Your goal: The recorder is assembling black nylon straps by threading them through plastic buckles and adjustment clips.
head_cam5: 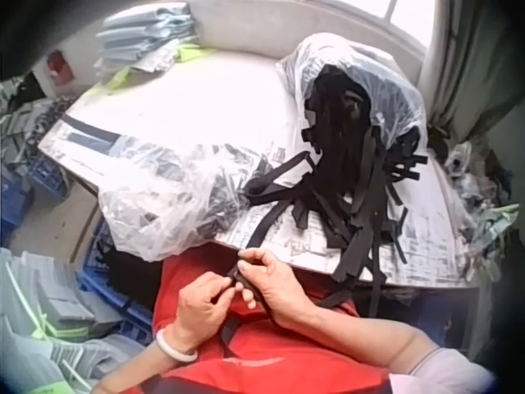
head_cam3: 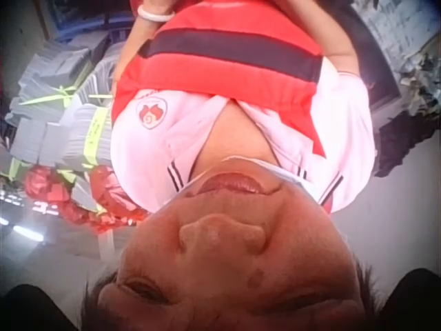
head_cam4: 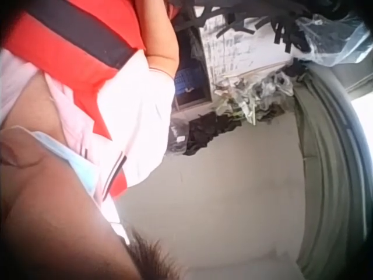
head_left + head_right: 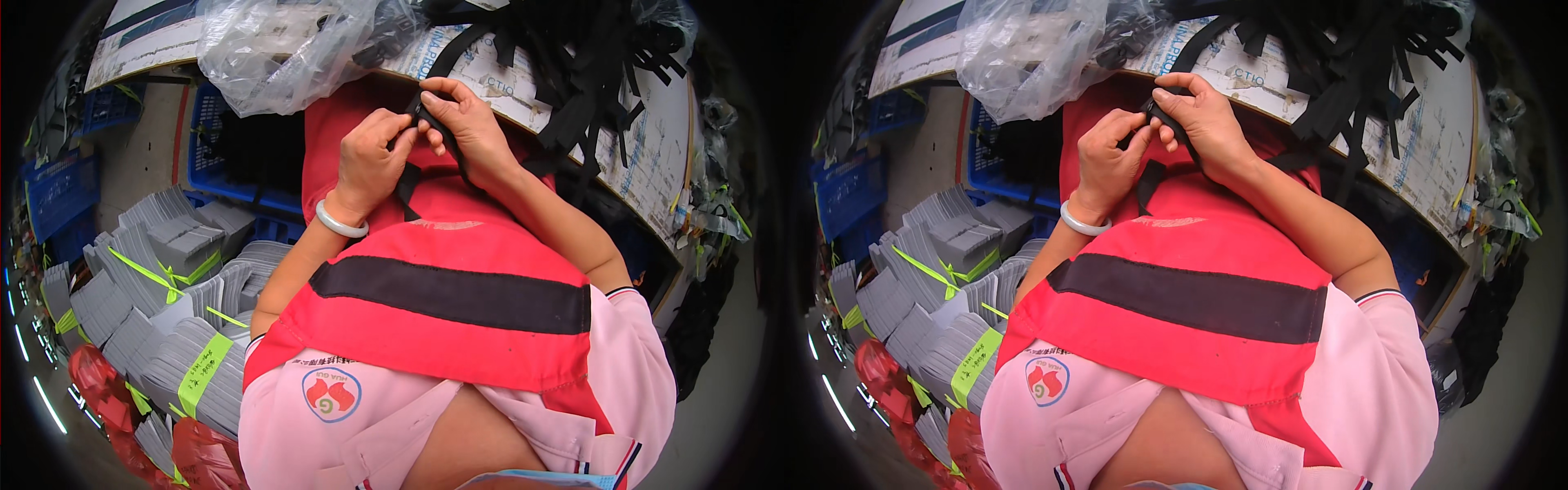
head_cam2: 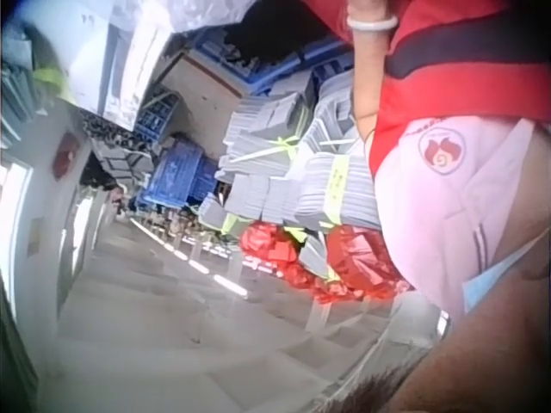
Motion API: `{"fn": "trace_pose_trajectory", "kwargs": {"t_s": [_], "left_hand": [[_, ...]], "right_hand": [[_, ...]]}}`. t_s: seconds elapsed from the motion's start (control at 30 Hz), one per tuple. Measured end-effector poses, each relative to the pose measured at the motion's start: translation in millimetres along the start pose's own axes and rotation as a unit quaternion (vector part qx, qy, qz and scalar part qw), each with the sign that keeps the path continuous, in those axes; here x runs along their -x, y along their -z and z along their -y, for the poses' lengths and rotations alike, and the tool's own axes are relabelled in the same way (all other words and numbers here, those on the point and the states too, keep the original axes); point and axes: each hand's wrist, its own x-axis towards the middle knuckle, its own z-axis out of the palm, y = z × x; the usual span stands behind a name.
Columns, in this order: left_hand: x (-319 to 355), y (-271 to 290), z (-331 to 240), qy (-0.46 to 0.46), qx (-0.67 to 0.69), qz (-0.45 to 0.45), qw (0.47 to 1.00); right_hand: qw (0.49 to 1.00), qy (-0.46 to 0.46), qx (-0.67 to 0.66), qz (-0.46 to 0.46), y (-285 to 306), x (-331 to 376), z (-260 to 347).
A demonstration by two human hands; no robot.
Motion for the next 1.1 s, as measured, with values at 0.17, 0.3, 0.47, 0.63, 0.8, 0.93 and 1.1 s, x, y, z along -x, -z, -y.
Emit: {"fn": "trace_pose_trajectory", "kwargs": {"t_s": [0.17, 0.3, 0.47, 0.63, 0.8, 0.93, 1.1], "left_hand": [[-3.8, 3.7, 13.0, -0.019, 0.022, -0.018, 0.999], [-8.6, 16.6, 3.4, 0.365, 0.443, 0.000, 0.819], [-8.9, 7.9, 3.4, 0.393, 0.493, -0.031, 0.776], [-13.6, 6.9, -4.3, 0.333, 0.417, -0.075, 0.842], [-6.8, 5.0, -7.1, 0.326, 0.386, -0.088, 0.859], [-1.9, 1.9, -8.3, 0.260, 0.318, -0.077, 0.909], [3.0, 13.3, -3.3, 0.210, 0.315, -0.046, 0.924]], "right_hand": [[0.988, -0.100, 0.037, 0.115, 6.3, -8.0, 17.9], [0.992, -0.002, 0.107, 0.073, 4.9, -10.9, 14.8], [0.898, 0.293, 0.325, 0.052, 0.6, -2.9, 8.0], [0.965, 0.119, 0.232, 0.043, -9.2, 7.1, 34.2], [0.956, 0.040, 0.287, 0.043, -1.9, 11.4, 26.0], [0.976, 0.014, 0.216, 0.021, -3.6, 6.0, 20.4], [0.988, -0.058, 0.125, 0.070, 6.0, -3.1, 22.0]]}}
